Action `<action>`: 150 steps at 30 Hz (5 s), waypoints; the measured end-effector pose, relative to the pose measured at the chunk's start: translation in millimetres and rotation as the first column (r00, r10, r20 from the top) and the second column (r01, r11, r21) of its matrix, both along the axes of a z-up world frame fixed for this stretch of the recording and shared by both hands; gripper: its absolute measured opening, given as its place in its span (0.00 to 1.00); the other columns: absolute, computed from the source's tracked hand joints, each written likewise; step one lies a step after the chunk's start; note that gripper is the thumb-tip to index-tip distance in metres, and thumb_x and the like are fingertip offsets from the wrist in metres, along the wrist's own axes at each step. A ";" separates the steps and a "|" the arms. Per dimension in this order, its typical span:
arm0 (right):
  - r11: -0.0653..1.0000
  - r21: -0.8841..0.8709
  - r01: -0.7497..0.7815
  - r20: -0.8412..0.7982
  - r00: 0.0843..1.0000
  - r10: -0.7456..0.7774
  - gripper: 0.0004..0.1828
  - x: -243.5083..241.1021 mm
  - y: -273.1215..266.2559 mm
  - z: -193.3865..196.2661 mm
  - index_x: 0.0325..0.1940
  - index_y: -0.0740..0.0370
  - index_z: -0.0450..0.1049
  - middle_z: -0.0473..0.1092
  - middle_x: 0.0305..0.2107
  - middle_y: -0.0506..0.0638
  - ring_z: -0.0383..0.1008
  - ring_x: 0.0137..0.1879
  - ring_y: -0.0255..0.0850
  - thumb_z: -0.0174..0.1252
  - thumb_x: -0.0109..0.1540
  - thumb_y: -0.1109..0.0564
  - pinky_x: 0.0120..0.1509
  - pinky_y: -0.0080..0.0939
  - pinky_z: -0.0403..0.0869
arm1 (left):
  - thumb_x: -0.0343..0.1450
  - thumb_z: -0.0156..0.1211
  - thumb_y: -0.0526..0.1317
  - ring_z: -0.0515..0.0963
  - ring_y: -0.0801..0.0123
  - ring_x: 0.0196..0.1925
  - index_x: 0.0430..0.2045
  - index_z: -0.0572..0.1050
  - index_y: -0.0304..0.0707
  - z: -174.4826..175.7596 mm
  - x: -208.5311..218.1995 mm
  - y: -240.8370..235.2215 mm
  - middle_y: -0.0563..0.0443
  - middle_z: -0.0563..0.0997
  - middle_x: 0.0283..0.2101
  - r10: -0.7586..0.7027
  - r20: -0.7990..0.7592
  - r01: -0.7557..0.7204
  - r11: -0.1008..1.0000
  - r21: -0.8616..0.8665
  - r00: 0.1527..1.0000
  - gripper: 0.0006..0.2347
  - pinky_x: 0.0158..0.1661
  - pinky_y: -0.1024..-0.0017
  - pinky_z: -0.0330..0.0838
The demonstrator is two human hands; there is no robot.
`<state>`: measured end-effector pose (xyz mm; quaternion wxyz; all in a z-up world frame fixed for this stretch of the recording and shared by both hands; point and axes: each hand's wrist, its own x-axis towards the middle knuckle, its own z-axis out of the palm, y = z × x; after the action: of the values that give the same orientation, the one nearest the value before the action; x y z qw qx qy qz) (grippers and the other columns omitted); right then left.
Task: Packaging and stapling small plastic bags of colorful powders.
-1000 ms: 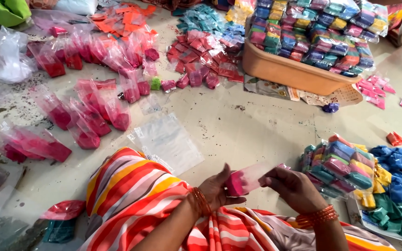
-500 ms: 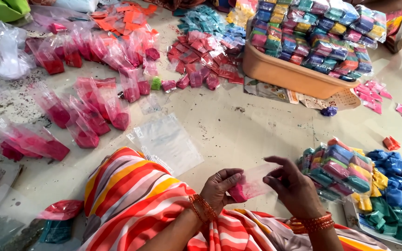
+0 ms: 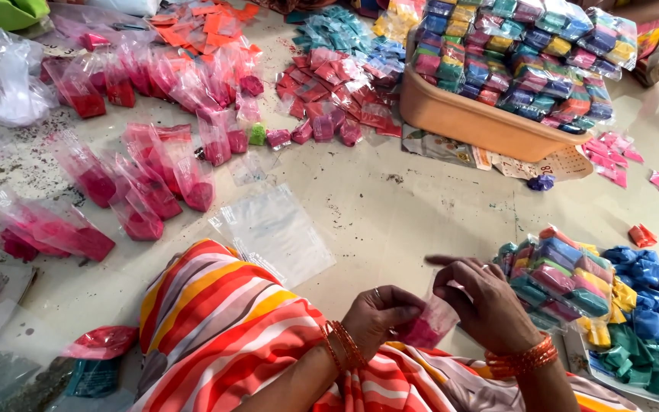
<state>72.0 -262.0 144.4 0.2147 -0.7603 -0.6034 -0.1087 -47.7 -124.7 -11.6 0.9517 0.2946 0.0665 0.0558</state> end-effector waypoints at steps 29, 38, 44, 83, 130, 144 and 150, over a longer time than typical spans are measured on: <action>0.987 -0.148 0.070 -0.450 0.883 -0.130 0.05 6.4 20.4 19.0 0.38 0.61 0.76 0.78 0.28 0.49 0.79 0.32 0.40 0.63 0.60 0.59 0.37 0.39 0.76 | 0.65 0.69 0.38 0.83 0.79 0.36 0.37 0.73 0.43 69.5 -17.2 -13.0 0.62 0.82 0.39 0.202 -0.101 -0.191 0.975 0.111 0.974 0.12 0.37 0.74 0.79; 0.983 -0.131 0.129 -0.535 0.826 -0.180 0.04 9.5 23.8 12.1 0.37 0.62 0.77 0.77 0.26 0.47 0.73 0.32 0.34 0.65 0.59 0.60 0.36 0.37 0.74 | 0.71 0.66 0.36 0.83 0.76 0.34 0.36 0.77 0.32 45.1 -8.5 -11.6 0.52 0.84 0.33 0.172 -0.059 -0.161 0.973 0.164 0.983 0.07 0.39 0.75 0.80; 0.977 -0.150 0.154 -0.540 0.814 -0.211 0.06 7.2 29.7 5.3 0.37 0.63 0.78 0.78 0.26 0.46 0.76 0.32 0.32 0.65 0.59 0.59 0.38 0.35 0.75 | 0.72 0.66 0.36 0.81 0.76 0.35 0.40 0.80 0.32 34.2 -2.9 -15.0 0.52 0.84 0.35 0.186 -0.116 -0.173 0.978 0.117 0.976 0.07 0.38 0.75 0.80; 0.933 -0.127 0.337 -0.837 0.469 -0.284 0.11 -8.6 20.0 -83.4 0.46 0.66 0.83 0.84 0.37 0.51 0.81 0.44 0.34 0.64 0.61 0.59 0.51 0.35 0.79 | 0.68 0.70 0.35 0.83 0.80 0.35 0.35 0.85 0.30 11.8 2.5 35.9 0.54 0.87 0.32 0.182 -0.104 -0.074 0.765 0.639 0.978 0.08 0.39 0.78 0.78; 0.953 0.003 0.304 -0.476 0.839 -0.265 0.07 7.5 27.5 -160.9 0.42 0.60 0.81 0.82 0.39 0.49 0.84 0.46 0.37 0.65 0.60 0.60 0.55 0.40 0.78 | 0.60 0.75 0.39 0.76 0.50 0.56 0.49 0.68 0.42 -50.4 18.2 57.2 0.43 0.74 0.52 0.220 0.062 -0.082 0.084 0.993 0.974 0.25 0.57 0.60 0.72; 0.897 -0.017 0.441 -0.623 0.697 -0.355 0.08 8.6 22.4 -163.3 0.41 0.63 0.78 0.81 0.33 0.48 0.83 0.40 0.33 0.65 0.60 0.58 0.43 0.35 0.78 | 0.62 0.74 0.43 0.83 0.62 0.45 0.38 0.78 0.43 -29.4 15.4 48.2 0.47 0.80 0.44 0.232 0.028 -0.094 0.280 0.955 0.972 0.14 0.46 0.67 0.79; 0.912 0.069 0.403 -0.820 0.543 -0.179 0.05 15.0 21.6 -177.7 0.41 0.66 0.78 0.81 0.33 0.49 0.82 0.40 0.33 0.62 0.62 0.62 0.46 0.33 0.79 | 0.65 0.70 0.37 0.84 0.61 0.41 0.30 0.83 0.40 -47.4 19.8 50.1 0.48 0.83 0.35 0.283 0.069 -0.159 0.308 0.938 0.957 0.05 0.45 0.66 0.77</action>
<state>87.0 -240.4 -33.4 0.5341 -0.7836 -0.2876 0.1341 -28.0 -74.7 -59.0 0.5882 0.7760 0.1136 0.1973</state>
